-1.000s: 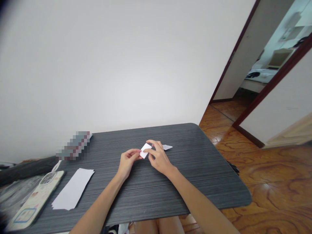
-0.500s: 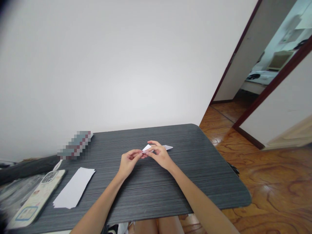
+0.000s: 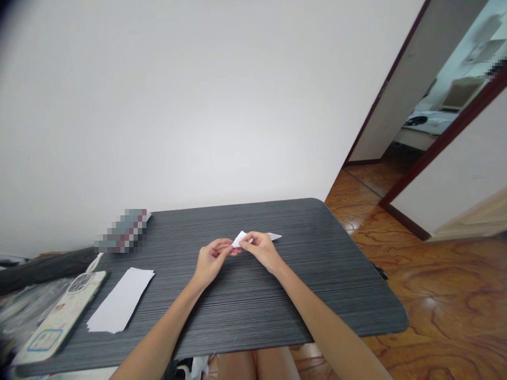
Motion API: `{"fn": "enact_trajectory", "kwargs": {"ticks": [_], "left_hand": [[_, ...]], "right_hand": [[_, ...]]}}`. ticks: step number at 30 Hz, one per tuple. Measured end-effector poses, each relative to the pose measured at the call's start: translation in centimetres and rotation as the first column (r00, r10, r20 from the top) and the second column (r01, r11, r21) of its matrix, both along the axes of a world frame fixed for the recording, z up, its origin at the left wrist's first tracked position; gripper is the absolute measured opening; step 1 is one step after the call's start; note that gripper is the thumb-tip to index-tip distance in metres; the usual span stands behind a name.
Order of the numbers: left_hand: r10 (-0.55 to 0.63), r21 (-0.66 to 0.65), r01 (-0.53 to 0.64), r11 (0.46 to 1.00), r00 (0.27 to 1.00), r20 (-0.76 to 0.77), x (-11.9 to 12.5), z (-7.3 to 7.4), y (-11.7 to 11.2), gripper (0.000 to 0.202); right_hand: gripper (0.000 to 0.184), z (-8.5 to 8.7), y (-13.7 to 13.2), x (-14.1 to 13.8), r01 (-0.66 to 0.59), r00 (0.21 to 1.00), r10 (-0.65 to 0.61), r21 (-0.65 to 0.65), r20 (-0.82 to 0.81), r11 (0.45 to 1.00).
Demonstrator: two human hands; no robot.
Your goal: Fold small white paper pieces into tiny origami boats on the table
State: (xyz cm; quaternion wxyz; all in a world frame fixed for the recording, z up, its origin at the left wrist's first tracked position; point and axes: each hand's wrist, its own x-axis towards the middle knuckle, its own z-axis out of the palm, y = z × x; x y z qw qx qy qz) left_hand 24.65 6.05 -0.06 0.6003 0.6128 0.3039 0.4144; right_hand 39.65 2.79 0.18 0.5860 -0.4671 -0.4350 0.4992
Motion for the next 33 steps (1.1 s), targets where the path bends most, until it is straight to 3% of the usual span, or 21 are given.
{"fn": "enact_trajectory", "kwargs": {"ticks": [13,26,33], "left_hand": [[-0.068,-0.096,0.077,0.992,0.994,0.087,0.2,0.1,-0.1,0.025],[-0.020,-0.099,0.024,0.995,0.999,0.039,0.3,-0.3,-0.2,0.024],[0.029,-0.165,-0.023,0.986,0.999,0.029,0.6,-0.6,0.0,0.022]], "right_hand": [[0.016,-0.5,0.1,0.0,0.109,0.994,-0.109,0.043,0.008,0.993],[0.018,-0.8,0.2,-0.3,0.155,0.986,-0.159,0.069,0.054,0.986],[0.015,-1.4,0.3,-0.4,0.122,0.987,-0.132,0.113,0.088,0.986]]}}
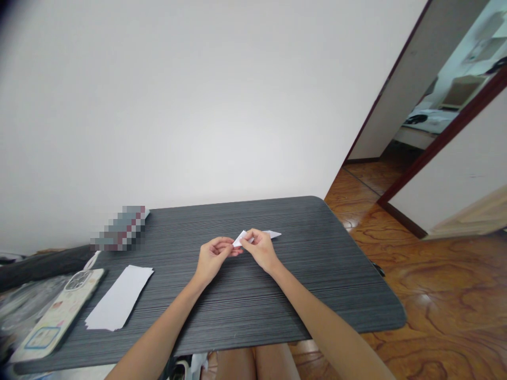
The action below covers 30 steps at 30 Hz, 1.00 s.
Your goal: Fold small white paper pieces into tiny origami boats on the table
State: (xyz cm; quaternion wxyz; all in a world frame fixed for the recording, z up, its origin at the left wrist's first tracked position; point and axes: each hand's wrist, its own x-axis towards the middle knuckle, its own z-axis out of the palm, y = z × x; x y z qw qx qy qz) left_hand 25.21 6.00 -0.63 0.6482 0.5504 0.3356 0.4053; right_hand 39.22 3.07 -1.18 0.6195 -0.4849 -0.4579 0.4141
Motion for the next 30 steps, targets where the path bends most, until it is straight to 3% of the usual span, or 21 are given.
{"fn": "enact_trajectory", "kwargs": {"ticks": [8,11,14,19,30], "left_hand": [[-0.006,-0.023,0.006,1.000,1.000,-0.012,0.02,0.01,0.05,0.023],[0.034,-0.057,-0.034,0.998,0.999,0.007,0.00,0.03,0.19,0.024],[0.089,-0.044,-0.088,0.995,0.996,0.019,-0.06,0.04,0.32,0.024],[0.095,-0.006,-0.095,0.995,0.995,-0.011,-0.14,0.02,0.23,0.024],[0.075,-0.055,-0.076,0.996,0.997,-0.020,-0.18,-0.39,0.56,0.026]], "right_hand": [[0.018,-0.14,0.09,-0.12,-0.003,1.000,0.003,0.001,-0.018,1.000],[0.017,-0.07,0.08,-0.15,-0.012,0.997,0.008,-0.042,-0.077,0.999],[0.031,0.16,-0.03,-0.14,-0.061,0.989,0.042,-0.135,-0.145,0.989],[0.023,0.45,-0.09,0.10,-0.175,0.983,0.162,-0.198,-0.083,0.964],[0.019,-0.17,0.14,0.75,-0.229,0.970,0.208,-0.188,-0.122,0.955]]}}
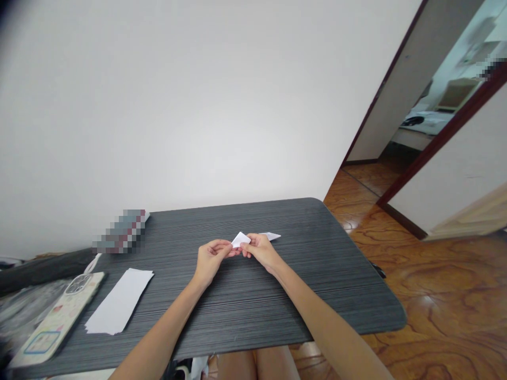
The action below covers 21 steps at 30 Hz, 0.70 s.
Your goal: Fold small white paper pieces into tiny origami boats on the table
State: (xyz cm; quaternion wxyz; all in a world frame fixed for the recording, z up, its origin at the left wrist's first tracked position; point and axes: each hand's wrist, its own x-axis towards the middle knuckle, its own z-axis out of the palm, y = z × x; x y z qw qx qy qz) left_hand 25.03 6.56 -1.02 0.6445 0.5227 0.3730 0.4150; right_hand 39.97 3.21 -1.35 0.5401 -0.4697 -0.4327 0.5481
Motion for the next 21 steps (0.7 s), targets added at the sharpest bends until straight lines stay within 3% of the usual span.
{"fn": "enact_trajectory", "kwargs": {"ticks": [6,12,21], "left_hand": [[-0.045,0.025,0.047,0.999,0.997,-0.059,0.1,-0.1,0.0,0.023],[-0.085,0.108,0.097,0.989,0.991,-0.105,0.3,0.3,-0.4,0.023],[-0.174,0.126,0.185,0.975,0.980,-0.096,0.3,0.0,-0.2,0.024]], "right_hand": [[0.017,0.4,-0.1,-0.4,0.010,0.991,-0.014,0.028,0.131,1.000],[0.022,1.0,-0.3,-0.6,0.017,0.993,-0.017,0.005,0.113,1.000],[0.027,0.7,-0.3,-0.3,-0.060,0.991,0.061,-0.013,0.115,0.998]]}}
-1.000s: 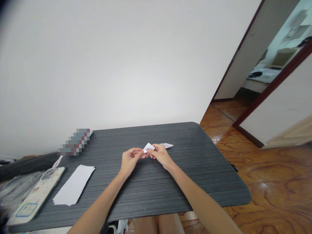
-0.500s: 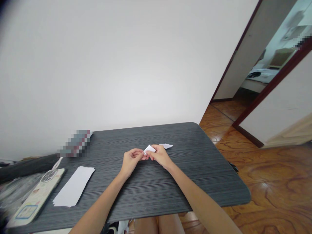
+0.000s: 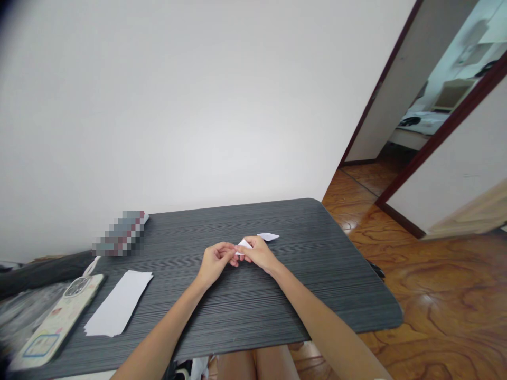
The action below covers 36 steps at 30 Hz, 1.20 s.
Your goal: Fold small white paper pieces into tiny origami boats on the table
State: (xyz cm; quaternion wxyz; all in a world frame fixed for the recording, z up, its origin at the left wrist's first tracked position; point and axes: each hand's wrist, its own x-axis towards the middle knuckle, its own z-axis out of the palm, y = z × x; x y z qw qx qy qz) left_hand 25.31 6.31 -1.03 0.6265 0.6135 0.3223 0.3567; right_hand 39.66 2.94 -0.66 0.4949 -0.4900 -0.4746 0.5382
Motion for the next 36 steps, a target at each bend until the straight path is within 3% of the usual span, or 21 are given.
{"fn": "enact_trajectory", "kwargs": {"ticks": [4,9,13,16,19,22,24,32,36], "left_hand": [[-0.030,0.034,0.030,0.999,0.999,0.013,-0.2,0.2,0.3,0.023],[-0.065,0.205,0.088,0.975,0.991,-0.116,-0.5,0.7,0.0,0.019],[0.031,0.458,0.057,0.887,0.983,-0.182,-0.7,0.9,-0.3,0.017],[0.103,0.540,0.012,0.842,0.978,-0.183,-1.0,1.0,-0.1,0.015],[0.183,0.533,-0.075,0.843,0.971,-0.152,-1.3,1.0,0.4,0.016],[0.221,0.467,-0.136,0.874,0.966,-0.132,-1.5,1.0,0.8,0.019],[0.202,0.419,-0.126,0.899,0.969,-0.141,-1.5,1.0,0.9,0.019],[0.062,0.241,-0.024,0.970,0.987,-0.151,-1.2,0.9,0.7,0.022],[0.028,0.183,-0.009,0.983,0.994,-0.102,-1.0,0.9,0.7,0.022]], "right_hand": [[0.027,-0.3,0.1,-0.2,-0.035,0.993,0.030,-0.046,-0.115,0.998],[0.035,-0.2,0.1,-0.2,-0.024,0.977,0.016,-0.037,-0.211,0.999],[0.033,0.1,0.0,-0.2,-0.079,0.962,0.046,-0.112,-0.270,0.991],[0.029,0.2,0.0,-0.1,-0.154,0.956,0.110,-0.145,-0.274,0.977],[0.030,0.2,0.0,0.2,-0.103,0.989,0.093,-0.079,-0.119,0.992],[0.028,0.4,0.0,0.5,0.011,0.983,-0.037,0.146,0.177,0.989],[0.022,0.4,0.0,0.6,0.014,0.952,-0.089,0.248,0.294,0.969],[0.020,0.1,0.0,0.4,-0.018,0.988,-0.006,0.150,0.152,0.988],[0.020,0.3,-0.1,0.3,0.036,0.997,-0.041,0.070,0.070,0.997]]}}
